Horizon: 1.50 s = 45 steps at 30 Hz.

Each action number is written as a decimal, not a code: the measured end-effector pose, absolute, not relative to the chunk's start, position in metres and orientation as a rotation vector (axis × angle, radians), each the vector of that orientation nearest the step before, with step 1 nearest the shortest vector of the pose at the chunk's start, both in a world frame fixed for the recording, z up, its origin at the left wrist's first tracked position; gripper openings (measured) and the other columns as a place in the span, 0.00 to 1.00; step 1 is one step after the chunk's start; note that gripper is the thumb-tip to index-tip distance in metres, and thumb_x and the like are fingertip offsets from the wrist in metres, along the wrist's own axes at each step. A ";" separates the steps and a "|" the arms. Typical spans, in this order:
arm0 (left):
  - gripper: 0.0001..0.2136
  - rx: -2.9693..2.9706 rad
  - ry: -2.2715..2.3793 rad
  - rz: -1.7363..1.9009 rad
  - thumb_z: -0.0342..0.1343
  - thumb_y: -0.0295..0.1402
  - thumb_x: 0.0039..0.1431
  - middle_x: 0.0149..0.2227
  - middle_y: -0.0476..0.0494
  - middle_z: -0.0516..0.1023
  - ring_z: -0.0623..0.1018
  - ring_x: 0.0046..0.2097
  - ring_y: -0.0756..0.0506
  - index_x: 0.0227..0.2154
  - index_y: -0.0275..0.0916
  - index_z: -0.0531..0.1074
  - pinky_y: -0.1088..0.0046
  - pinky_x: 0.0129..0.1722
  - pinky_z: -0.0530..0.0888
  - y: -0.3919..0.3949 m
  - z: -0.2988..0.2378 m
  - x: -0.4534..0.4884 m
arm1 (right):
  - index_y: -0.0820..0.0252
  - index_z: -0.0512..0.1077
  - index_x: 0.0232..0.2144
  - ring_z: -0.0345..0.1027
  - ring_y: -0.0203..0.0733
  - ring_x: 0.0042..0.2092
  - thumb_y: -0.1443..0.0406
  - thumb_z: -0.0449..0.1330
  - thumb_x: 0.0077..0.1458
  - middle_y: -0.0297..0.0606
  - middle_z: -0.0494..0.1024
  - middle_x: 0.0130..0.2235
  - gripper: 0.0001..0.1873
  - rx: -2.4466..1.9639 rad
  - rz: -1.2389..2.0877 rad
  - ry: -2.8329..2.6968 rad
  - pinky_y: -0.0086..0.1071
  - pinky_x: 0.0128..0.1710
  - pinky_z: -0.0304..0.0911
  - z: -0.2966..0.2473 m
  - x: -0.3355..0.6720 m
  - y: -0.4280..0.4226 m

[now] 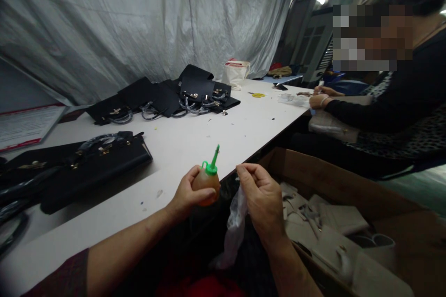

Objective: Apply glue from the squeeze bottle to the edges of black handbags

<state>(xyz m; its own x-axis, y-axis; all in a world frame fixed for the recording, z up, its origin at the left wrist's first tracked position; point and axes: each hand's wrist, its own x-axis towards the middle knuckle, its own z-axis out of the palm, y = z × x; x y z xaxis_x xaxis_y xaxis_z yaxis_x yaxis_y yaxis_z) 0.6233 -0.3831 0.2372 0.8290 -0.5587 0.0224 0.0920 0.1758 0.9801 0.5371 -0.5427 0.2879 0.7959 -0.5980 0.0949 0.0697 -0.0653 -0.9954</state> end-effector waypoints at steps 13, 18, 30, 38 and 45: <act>0.23 1.130 -0.268 -0.341 0.71 0.41 0.44 0.30 0.52 0.73 0.76 0.30 0.50 0.36 0.38 0.65 0.72 0.32 0.73 -0.388 0.238 0.636 | 0.64 0.73 0.37 0.71 0.35 0.32 0.61 0.63 0.61 0.33 0.75 0.33 0.10 -1.649 0.053 0.597 0.33 0.34 0.70 0.100 0.531 -0.537; 0.25 1.193 -0.335 -0.395 0.73 0.42 0.40 0.29 0.53 0.72 0.73 0.29 0.51 0.34 0.39 0.63 0.76 0.29 0.69 -0.386 0.237 0.635 | 0.63 0.72 0.48 0.73 0.43 0.44 0.60 0.61 0.63 0.41 0.75 0.48 0.15 -1.768 0.045 0.618 0.41 0.43 0.72 0.065 0.548 -0.521; 0.27 1.380 -0.430 -0.384 0.74 0.44 0.39 0.31 0.52 0.70 0.70 0.31 0.51 0.34 0.39 0.64 0.77 0.29 0.66 -0.382 0.237 0.633 | 0.58 0.69 0.27 0.69 0.39 0.31 0.48 0.53 0.64 0.33 0.72 0.27 0.23 -1.843 -0.435 0.469 0.32 0.33 0.65 0.181 0.538 -0.553; 0.28 1.514 -0.578 -0.384 0.74 0.45 0.38 0.33 0.51 0.71 0.70 0.33 0.49 0.36 0.38 0.65 0.75 0.31 0.66 -0.380 0.238 0.625 | 0.56 0.73 0.41 0.72 0.42 0.37 0.55 0.62 0.60 0.37 0.78 0.38 0.13 -2.011 -0.629 0.050 0.34 0.37 0.67 0.303 0.545 -0.554; 0.28 1.545 -0.599 -0.394 0.74 0.47 0.38 0.33 0.51 0.70 0.68 0.33 0.50 0.36 0.38 0.66 0.75 0.30 0.65 -0.380 0.239 0.624 | 0.57 0.75 0.28 0.62 0.34 0.25 0.61 0.60 0.62 0.29 0.71 0.24 0.11 -2.260 -0.808 -0.025 0.30 0.26 0.57 0.328 0.541 -0.549</act>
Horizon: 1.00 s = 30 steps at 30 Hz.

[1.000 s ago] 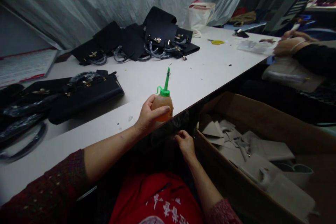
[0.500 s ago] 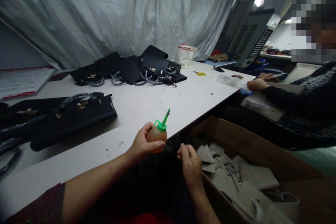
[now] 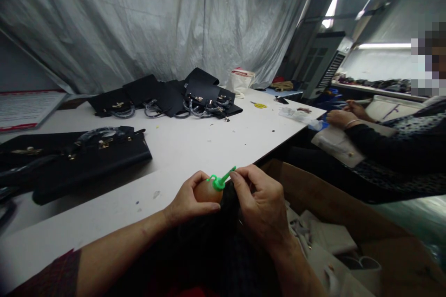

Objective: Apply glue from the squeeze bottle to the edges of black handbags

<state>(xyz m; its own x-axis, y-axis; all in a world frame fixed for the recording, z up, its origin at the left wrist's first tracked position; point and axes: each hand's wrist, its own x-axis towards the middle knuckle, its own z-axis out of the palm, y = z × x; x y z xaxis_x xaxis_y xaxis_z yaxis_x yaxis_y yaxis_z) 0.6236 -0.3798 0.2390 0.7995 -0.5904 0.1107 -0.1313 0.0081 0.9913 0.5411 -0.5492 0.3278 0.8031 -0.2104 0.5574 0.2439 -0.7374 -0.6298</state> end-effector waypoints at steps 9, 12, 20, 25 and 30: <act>0.28 1.432 -0.536 -0.523 0.74 0.45 0.35 0.29 0.53 0.69 0.67 0.30 0.51 0.33 0.38 0.64 0.77 0.27 0.64 -0.381 0.236 0.624 | 0.60 0.68 0.23 0.58 0.31 0.23 0.68 0.59 0.62 0.29 0.66 0.22 0.13 -2.380 -1.036 -0.258 0.29 0.25 0.53 0.328 0.548 -0.548; 0.27 1.386 -0.515 -0.569 0.74 0.43 0.34 0.28 0.53 0.69 0.67 0.29 0.52 0.31 0.37 0.65 0.78 0.26 0.63 -0.382 0.236 0.626 | 0.61 0.66 0.22 0.57 0.32 0.23 0.72 0.60 0.59 0.31 0.65 0.21 0.14 -2.422 -1.224 -0.362 0.31 0.25 0.52 0.323 0.554 -0.543; 0.26 1.344 -0.511 -0.678 0.75 0.39 0.31 0.27 0.54 0.69 0.67 0.29 0.52 0.30 0.37 0.65 0.79 0.26 0.63 -0.379 0.241 0.626 | 0.60 0.65 0.24 0.59 0.37 0.26 0.78 0.61 0.53 0.34 0.65 0.23 0.13 -2.483 -1.384 -0.548 0.35 0.28 0.54 0.315 0.546 -0.540; 0.26 1.353 -0.532 -0.722 0.74 0.38 0.30 0.27 0.53 0.70 0.68 0.29 0.52 0.31 0.37 0.67 0.78 0.26 0.65 -0.379 0.242 0.625 | 0.60 0.66 0.26 0.59 0.38 0.27 0.78 0.61 0.53 0.35 0.67 0.23 0.12 -2.466 -1.404 -0.602 0.35 0.28 0.56 0.314 0.538 -0.539; 0.26 1.375 -0.560 -0.715 0.75 0.38 0.31 0.29 0.52 0.70 0.69 0.30 0.51 0.32 0.37 0.67 0.79 0.26 0.66 -0.378 0.238 0.625 | 0.61 0.67 0.27 0.63 0.37 0.28 0.79 0.61 0.53 0.35 0.69 0.24 0.11 -2.403 -1.374 -0.588 0.33 0.29 0.59 0.311 0.536 -0.539</act>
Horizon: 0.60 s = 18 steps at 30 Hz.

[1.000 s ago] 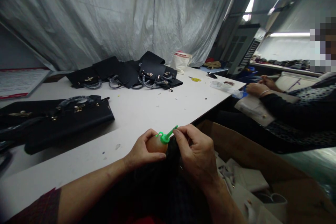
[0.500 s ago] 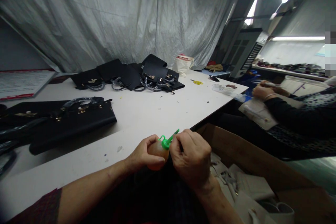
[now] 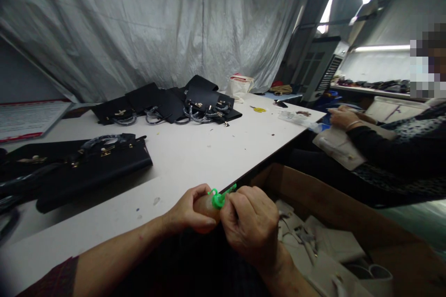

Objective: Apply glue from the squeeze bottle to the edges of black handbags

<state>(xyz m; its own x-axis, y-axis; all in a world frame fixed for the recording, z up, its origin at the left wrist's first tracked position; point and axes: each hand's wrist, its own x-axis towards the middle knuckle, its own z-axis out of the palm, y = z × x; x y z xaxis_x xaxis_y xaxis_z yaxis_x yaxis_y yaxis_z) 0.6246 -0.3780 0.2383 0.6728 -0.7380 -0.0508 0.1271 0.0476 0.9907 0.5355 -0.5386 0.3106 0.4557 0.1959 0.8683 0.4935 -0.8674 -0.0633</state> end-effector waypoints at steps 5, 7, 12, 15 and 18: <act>0.28 1.342 -0.504 -0.713 0.75 0.39 0.31 0.27 0.52 0.72 0.71 0.28 0.51 0.32 0.38 0.65 0.78 0.25 0.67 -0.381 0.238 0.623 | 0.59 0.69 0.27 0.63 0.33 0.24 0.72 0.60 0.60 0.31 0.70 0.24 0.09 -2.340 -1.223 -0.317 0.29 0.26 0.58 0.300 0.532 -0.546; 0.28 1.341 -0.497 -0.697 0.75 0.40 0.32 0.28 0.52 0.73 0.71 0.27 0.50 0.33 0.38 0.64 0.77 0.24 0.68 -0.381 0.238 0.621 | 0.58 0.71 0.33 0.64 0.32 0.22 0.67 0.59 0.63 0.29 0.71 0.23 0.05 -2.278 -1.064 -0.166 0.27 0.23 0.58 0.294 0.528 -0.550; 0.28 1.408 -0.565 -0.672 0.76 0.41 0.33 0.30 0.51 0.73 0.71 0.29 0.51 0.34 0.38 0.66 0.78 0.24 0.67 -0.381 0.237 0.619 | 0.58 0.68 0.30 0.64 0.34 0.22 0.58 0.56 0.64 0.30 0.70 0.23 0.12 -2.049 -0.805 0.037 0.27 0.21 0.60 0.283 0.517 -0.555; 0.28 1.437 -0.568 -0.640 0.76 0.40 0.32 0.30 0.51 0.72 0.70 0.29 0.51 0.34 0.37 0.66 0.79 0.25 0.66 -0.382 0.236 0.619 | 0.58 0.72 0.32 0.65 0.35 0.24 0.59 0.58 0.63 0.33 0.72 0.25 0.10 -1.844 -0.656 0.046 0.27 0.23 0.62 0.283 0.515 -0.557; 0.29 1.366 -0.462 -0.641 0.76 0.39 0.33 0.29 0.51 0.73 0.71 0.29 0.50 0.34 0.38 0.64 0.77 0.26 0.70 -0.385 0.237 0.620 | 0.56 0.76 0.39 0.68 0.37 0.27 0.61 0.59 0.61 0.36 0.77 0.31 0.08 -1.573 -0.574 -0.058 0.28 0.26 0.66 0.285 0.513 -0.561</act>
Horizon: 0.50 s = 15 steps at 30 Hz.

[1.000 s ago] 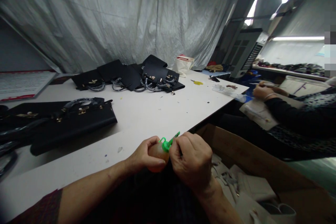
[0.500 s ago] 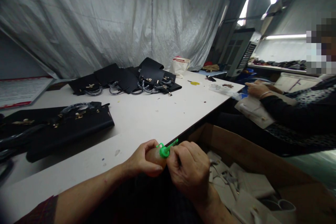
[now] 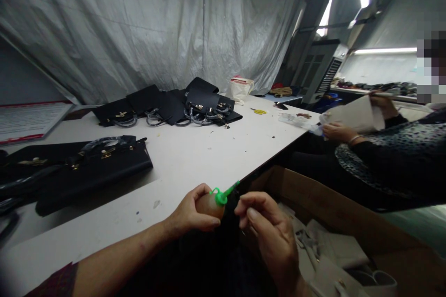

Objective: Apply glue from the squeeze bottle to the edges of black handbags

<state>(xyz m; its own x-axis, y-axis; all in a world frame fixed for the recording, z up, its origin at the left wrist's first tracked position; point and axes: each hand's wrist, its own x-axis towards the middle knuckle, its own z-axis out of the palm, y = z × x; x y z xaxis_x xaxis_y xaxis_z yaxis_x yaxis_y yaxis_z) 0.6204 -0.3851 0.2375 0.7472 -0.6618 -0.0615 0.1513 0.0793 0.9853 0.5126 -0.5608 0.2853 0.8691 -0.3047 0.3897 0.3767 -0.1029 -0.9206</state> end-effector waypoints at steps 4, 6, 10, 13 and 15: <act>0.28 1.214 -0.334 -0.656 0.74 0.37 0.37 0.31 0.51 0.74 0.74 0.30 0.48 0.36 0.40 0.61 0.68 0.29 0.77 -0.388 0.239 0.621 | 0.55 0.78 0.37 0.68 0.36 0.28 0.59 0.59 0.62 0.36 0.77 0.30 0.09 -1.566 -0.672 0.057 0.27 0.27 0.66 0.286 0.512 -0.564; 0.29 1.219 -0.346 -0.668 0.75 0.36 0.36 0.33 0.51 0.73 0.74 0.31 0.48 0.37 0.40 0.61 0.68 0.28 0.77 -0.387 0.239 0.620 | 0.56 0.77 0.37 0.70 0.37 0.30 0.56 0.60 0.62 0.36 0.77 0.29 0.12 -1.726 -0.673 0.165 0.27 0.29 0.66 0.287 0.514 -0.563; 0.32 1.327 -0.435 -0.617 0.77 0.36 0.31 0.32 0.52 0.73 0.74 0.33 0.48 0.36 0.39 0.62 0.75 0.30 0.72 -0.384 0.238 0.618 | 0.58 0.74 0.40 0.71 0.40 0.31 0.50 0.61 0.59 0.35 0.78 0.31 0.18 -1.958 -0.607 0.187 0.30 0.30 0.66 0.297 0.520 -0.557; 0.34 1.353 -0.486 -0.608 0.78 0.35 0.28 0.32 0.53 0.73 0.74 0.34 0.48 0.37 0.39 0.63 0.76 0.31 0.70 -0.385 0.235 0.616 | 0.57 0.74 0.34 0.69 0.38 0.29 0.52 0.60 0.61 0.33 0.76 0.30 0.15 -2.126 -0.649 0.118 0.31 0.29 0.63 0.306 0.520 -0.556; 0.35 1.355 -0.500 -0.607 0.78 0.36 0.27 0.33 0.52 0.73 0.73 0.35 0.48 0.37 0.39 0.63 0.76 0.31 0.69 -0.388 0.235 0.612 | 0.57 0.73 0.30 0.68 0.37 0.29 0.56 0.59 0.63 0.33 0.75 0.29 0.13 -2.186 -0.714 0.048 0.31 0.30 0.61 0.309 0.518 -0.557</act>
